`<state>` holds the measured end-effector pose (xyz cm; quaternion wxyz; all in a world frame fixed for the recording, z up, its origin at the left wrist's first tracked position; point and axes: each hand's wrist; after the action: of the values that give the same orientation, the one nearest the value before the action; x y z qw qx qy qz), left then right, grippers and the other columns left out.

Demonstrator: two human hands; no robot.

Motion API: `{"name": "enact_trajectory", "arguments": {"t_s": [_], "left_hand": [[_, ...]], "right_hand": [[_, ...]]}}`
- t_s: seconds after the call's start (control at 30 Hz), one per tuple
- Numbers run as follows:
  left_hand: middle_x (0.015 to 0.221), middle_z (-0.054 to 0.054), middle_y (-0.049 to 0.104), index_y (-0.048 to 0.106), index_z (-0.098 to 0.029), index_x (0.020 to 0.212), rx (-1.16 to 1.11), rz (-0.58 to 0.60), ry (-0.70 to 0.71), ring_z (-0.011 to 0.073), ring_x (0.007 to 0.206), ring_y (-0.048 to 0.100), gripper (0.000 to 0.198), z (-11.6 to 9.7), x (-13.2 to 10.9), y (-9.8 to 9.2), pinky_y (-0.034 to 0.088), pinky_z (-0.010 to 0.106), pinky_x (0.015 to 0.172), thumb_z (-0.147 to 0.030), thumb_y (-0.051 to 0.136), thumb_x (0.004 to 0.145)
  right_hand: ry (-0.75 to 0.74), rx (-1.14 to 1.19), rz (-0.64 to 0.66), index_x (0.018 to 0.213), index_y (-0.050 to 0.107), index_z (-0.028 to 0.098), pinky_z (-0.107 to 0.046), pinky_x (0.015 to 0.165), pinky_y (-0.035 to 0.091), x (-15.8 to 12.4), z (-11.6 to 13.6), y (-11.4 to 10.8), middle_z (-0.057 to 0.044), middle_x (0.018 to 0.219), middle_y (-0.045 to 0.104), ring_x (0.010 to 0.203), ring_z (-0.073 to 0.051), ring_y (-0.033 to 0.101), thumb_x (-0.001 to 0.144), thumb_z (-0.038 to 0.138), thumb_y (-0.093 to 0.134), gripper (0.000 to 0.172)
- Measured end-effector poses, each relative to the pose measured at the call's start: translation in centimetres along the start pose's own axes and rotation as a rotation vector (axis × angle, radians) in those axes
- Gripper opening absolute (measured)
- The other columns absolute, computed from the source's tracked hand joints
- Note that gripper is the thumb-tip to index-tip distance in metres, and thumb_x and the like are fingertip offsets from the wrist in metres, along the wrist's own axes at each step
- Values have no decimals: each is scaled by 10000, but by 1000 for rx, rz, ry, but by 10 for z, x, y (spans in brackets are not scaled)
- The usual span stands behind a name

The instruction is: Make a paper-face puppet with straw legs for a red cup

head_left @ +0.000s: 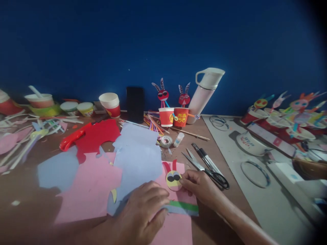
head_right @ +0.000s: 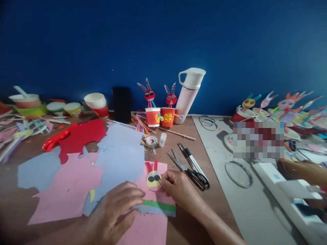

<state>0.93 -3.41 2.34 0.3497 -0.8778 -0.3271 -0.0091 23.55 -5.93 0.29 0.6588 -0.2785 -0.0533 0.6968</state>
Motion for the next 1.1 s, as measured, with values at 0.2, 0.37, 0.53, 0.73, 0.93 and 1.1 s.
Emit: {"name": "enact_trajectory", "arguments": {"t_s": [0.2,0.37,0.53,0.73,0.93,1.1], "left_hand": [[1205,79,608,582,-171,1062,300,90,60,253,1115,484,214,2,0,14,424,385,913,-214,510,864],[1158,65,638,593,-183,1045,375,27,119,240,1072,521,213,5,1,18,446,361,867,-249,538,851],[1104,50,660,603,-188,1011,451,20,183,234,996,542,188,13,1,24,439,344,823,-272,530,859],[1110,46,654,611,-195,993,455,79,159,222,975,545,162,12,4,21,438,325,832,-242,559,847],[1104,49,655,621,-199,958,368,80,129,208,984,563,136,4,5,9,443,325,882,-205,521,866],[1033,55,661,618,-195,920,189,21,89,193,942,569,157,8,3,6,448,310,867,-126,499,845]], "right_hand": [[-29,-302,-92,764,658,207,-260,555,387,-9,6,-4,-5,632,666,584,-171,587,830,344,523,204],[-33,-504,-203,756,655,230,-264,563,375,-16,1,-28,-7,666,687,603,-180,604,855,348,489,227],[-15,-673,-365,879,654,254,-272,629,396,-9,-8,-58,-11,840,708,728,-194,635,875,313,456,207],[26,-859,-454,895,654,239,-298,618,370,14,-14,-83,-51,890,679,821,-234,613,858,344,457,226],[146,-918,-456,844,638,248,-297,544,346,26,-22,-87,-52,809,687,728,-257,627,831,400,483,218],[144,-902,-441,837,620,249,-288,554,373,26,-31,-93,-39,768,695,699,-237,641,849,366,460,199]]}}
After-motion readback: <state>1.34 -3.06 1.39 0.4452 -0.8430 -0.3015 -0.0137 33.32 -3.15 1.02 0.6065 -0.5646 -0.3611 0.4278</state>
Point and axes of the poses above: each hand's wrist, its own x-axis towards the middle knuckle, its own y-axis out of the palm, z = x × y
